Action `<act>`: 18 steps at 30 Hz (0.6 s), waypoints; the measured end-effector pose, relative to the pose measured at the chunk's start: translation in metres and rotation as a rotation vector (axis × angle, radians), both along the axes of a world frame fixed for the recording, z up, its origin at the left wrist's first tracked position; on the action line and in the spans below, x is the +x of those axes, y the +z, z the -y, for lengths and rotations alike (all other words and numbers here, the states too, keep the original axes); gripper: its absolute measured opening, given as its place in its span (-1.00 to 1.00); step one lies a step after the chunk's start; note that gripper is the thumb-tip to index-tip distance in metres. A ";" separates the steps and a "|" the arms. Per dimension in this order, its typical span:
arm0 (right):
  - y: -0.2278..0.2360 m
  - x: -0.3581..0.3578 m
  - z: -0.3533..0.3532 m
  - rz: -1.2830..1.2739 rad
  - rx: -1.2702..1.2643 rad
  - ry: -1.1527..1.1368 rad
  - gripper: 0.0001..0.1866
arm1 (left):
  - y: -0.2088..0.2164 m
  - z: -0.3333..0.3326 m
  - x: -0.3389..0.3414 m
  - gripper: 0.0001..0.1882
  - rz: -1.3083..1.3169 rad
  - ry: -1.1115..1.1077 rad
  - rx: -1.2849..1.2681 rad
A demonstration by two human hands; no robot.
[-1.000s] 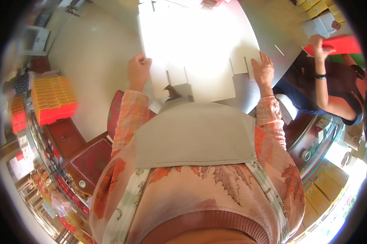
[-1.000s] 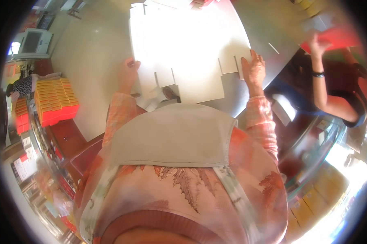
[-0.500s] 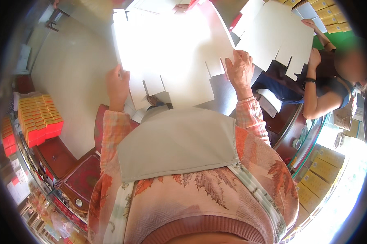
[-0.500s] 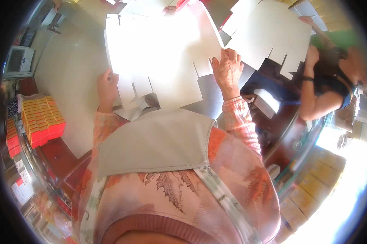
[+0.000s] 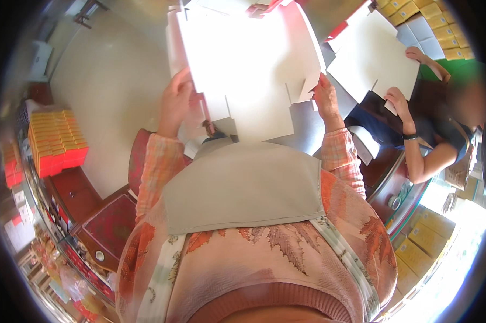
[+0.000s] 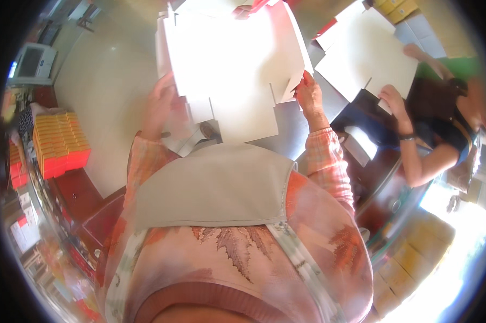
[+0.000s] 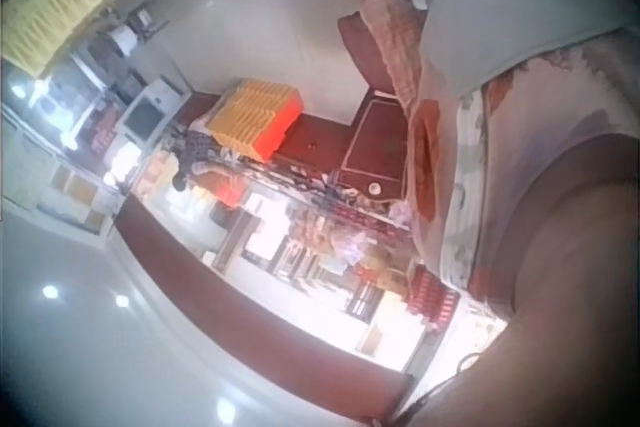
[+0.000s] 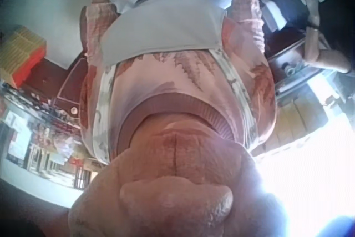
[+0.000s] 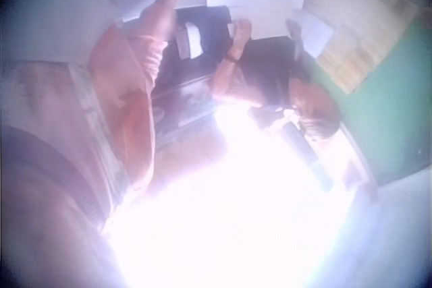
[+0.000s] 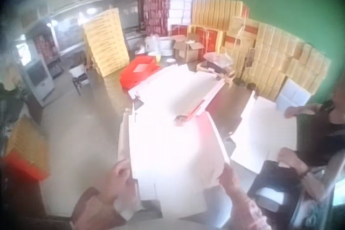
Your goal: The person assembles red and white cardboard boxes by folding flat pieces into shape and securing the flaps. They work at a table with stacks of materials, handling each box individually to form the final structure.
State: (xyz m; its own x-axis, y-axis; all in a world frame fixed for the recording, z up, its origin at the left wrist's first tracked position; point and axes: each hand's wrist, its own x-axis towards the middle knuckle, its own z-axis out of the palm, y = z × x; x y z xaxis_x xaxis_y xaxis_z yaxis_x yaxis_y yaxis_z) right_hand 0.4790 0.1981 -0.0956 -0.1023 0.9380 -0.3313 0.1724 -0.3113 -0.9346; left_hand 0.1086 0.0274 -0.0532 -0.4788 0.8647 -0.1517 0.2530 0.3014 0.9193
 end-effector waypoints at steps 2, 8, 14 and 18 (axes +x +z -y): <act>0.002 0.001 0.001 -0.032 -0.043 0.022 -0.64 | 0.003 0.001 0.016 -0.53 0.156 0.055 -0.033; 0.010 0.014 -0.009 -0.020 0.120 0.157 -0.46 | -0.041 -0.009 0.022 -0.44 0.278 0.113 0.021; -0.001 0.008 -0.032 -0.251 -0.033 0.312 -0.44 | -0.050 -0.036 0.029 -0.24 0.092 0.137 -0.034; -0.013 -0.001 -0.030 -0.186 -0.104 0.292 -0.19 | -0.090 -0.043 0.021 -0.21 -0.155 0.124 -0.075</act>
